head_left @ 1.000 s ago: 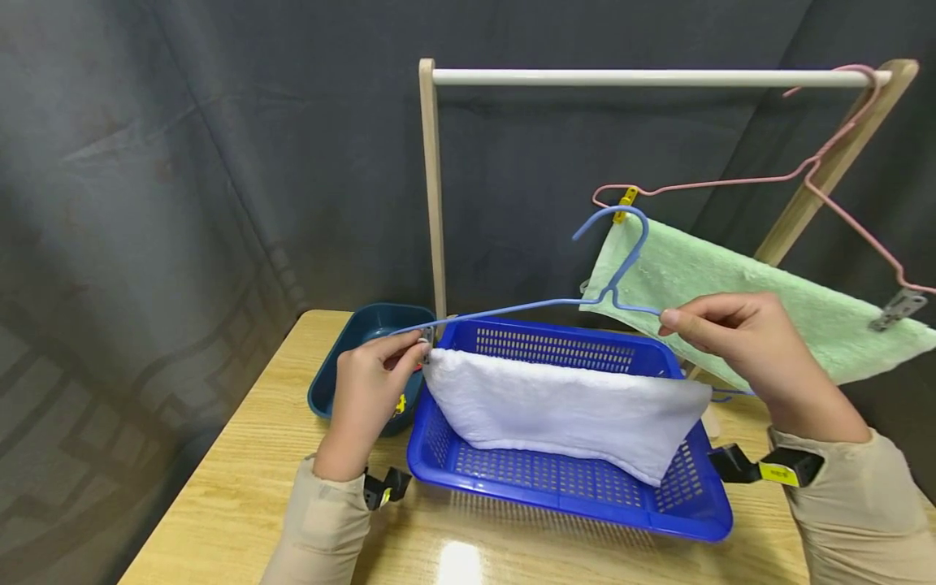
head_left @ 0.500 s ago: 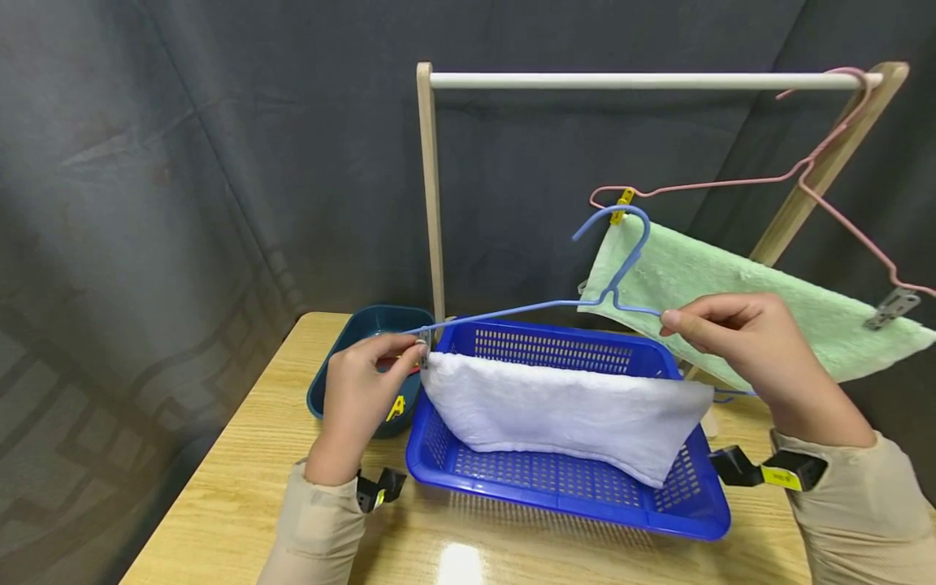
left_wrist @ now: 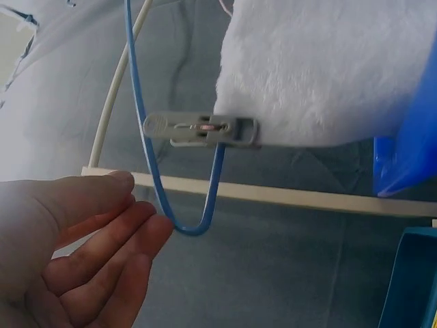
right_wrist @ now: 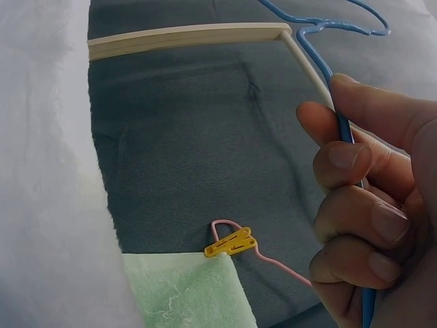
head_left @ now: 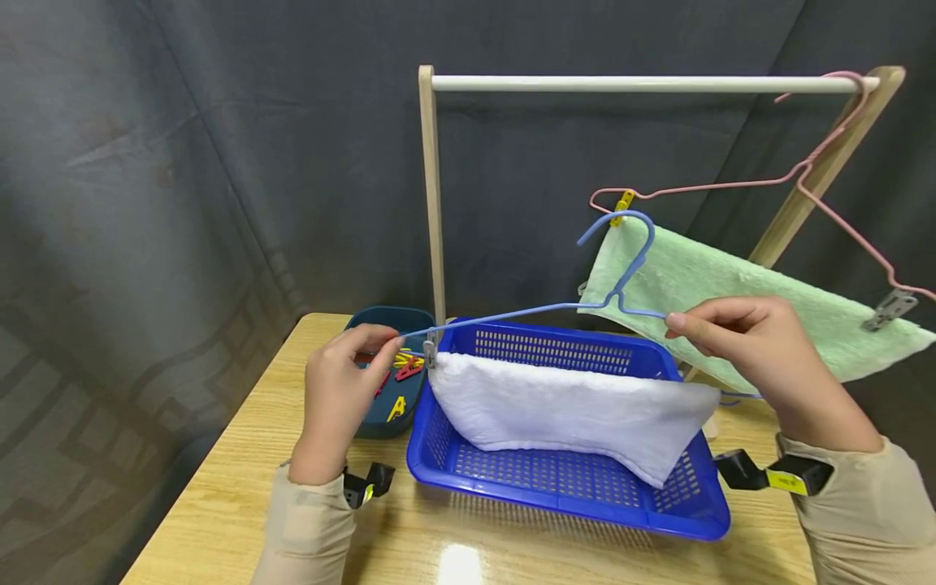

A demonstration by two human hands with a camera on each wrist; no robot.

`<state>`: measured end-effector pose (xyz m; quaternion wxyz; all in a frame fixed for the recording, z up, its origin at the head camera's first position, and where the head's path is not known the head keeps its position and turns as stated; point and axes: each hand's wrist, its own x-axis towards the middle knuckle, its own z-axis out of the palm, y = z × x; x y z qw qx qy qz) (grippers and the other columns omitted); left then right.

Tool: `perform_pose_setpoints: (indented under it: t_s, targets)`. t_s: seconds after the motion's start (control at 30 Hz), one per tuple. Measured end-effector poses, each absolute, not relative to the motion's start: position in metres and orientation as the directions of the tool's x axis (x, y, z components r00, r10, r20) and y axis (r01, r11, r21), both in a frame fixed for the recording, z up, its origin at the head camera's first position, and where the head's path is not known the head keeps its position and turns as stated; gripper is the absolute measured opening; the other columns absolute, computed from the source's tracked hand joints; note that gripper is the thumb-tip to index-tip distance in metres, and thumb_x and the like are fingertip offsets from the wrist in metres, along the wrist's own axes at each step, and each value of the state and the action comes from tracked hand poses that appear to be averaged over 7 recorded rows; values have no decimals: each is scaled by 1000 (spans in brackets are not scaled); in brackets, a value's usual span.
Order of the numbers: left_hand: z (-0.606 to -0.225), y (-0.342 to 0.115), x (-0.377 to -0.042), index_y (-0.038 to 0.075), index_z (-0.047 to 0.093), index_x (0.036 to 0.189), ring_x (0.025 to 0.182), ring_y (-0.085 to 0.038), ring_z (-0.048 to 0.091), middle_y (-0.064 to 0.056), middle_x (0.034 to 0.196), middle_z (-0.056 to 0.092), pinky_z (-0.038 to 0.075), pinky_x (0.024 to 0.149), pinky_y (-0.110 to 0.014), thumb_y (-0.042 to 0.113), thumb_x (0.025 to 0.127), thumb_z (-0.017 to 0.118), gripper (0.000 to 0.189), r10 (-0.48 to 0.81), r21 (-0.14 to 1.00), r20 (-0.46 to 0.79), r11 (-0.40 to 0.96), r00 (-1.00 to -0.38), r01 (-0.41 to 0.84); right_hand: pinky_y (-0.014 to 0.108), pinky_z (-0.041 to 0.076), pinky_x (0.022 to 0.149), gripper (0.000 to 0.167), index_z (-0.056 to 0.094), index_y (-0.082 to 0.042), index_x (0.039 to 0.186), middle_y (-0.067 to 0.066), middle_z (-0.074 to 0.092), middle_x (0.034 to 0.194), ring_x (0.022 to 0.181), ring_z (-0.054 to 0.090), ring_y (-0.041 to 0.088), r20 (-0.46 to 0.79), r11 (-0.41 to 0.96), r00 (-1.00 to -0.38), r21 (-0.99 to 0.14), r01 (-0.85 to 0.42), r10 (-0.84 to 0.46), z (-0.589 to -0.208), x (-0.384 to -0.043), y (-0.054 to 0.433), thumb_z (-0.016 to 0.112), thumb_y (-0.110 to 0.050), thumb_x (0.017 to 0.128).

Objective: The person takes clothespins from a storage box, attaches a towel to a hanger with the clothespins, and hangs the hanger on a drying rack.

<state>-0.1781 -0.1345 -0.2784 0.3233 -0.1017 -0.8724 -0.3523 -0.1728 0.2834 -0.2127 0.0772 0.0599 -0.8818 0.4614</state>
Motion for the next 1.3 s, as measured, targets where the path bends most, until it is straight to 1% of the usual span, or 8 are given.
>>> perform_pose_setpoints:
  t_s: [0.1,0.27,0.43,0.57,0.73,0.9,1.07,1.3]
  targets:
    - [-279,-137,-178,3,77,98,80,-26,71,-10,93,76,61,73,-43,11,85,84,17,-61,566,611,731,-789,381,28,45,67,24,79,-5,102,-7,73,90,83,53,16,188,573,-982,-801,-172,-32,-213,-172,284,69,-27,99]
    - [-278,-140,-179,4,77,100,82,-25,71,-9,95,76,60,74,-43,12,85,83,17,-43,577,593,719,-804,387,29,43,62,21,78,-2,100,-5,71,84,78,54,15,216,551,-976,-810,-199,-36,-212,-170,284,70,-21,98]
    - [-277,-142,-180,6,77,101,82,-23,71,-7,95,75,61,74,-42,15,91,78,13,31,574,582,693,-813,437,31,42,61,20,77,1,98,-5,71,81,76,55,14,232,526,-972,-823,-215,-35,-211,-169,282,71,-17,97]
    - [-276,-144,-178,9,77,103,85,-19,69,-3,97,75,61,74,-42,16,95,73,12,106,568,569,666,-816,483,32,41,61,19,77,1,97,-5,68,79,77,55,14,233,516,-972,-830,-212,-26,-211,-169,282,71,-17,97]
    - [-277,-145,-178,10,77,104,84,-16,67,-1,97,74,60,73,-42,13,96,71,11,186,526,587,652,-788,546,32,40,60,17,77,1,95,-4,64,73,75,54,14,238,494,-971,-842,-217,-21,-211,-170,282,71,-16,97]
    - [-279,-145,-180,10,77,102,78,-14,66,-2,94,75,57,66,-36,8,92,74,11,213,445,638,683,-740,580,34,38,56,17,77,-1,97,-3,62,72,69,50,15,222,495,-975,-845,-204,-22,-213,-171,283,71,-16,96]
    - [-281,-143,-181,9,76,102,66,-15,60,-4,88,75,51,57,-33,6,90,75,12,200,370,676,740,-709,561,36,34,52,15,77,-3,99,0,63,72,60,47,18,221,535,-973,-816,-220,-63,-215,-173,285,71,-17,97]
    - [-281,-141,-181,6,74,101,54,-13,49,-8,83,74,43,49,-30,6,90,74,10,155,345,727,759,-669,552,34,38,51,10,76,-4,101,3,66,74,58,50,19,284,540,-944,-774,-330,-169,-218,-176,288,68,-7,98]
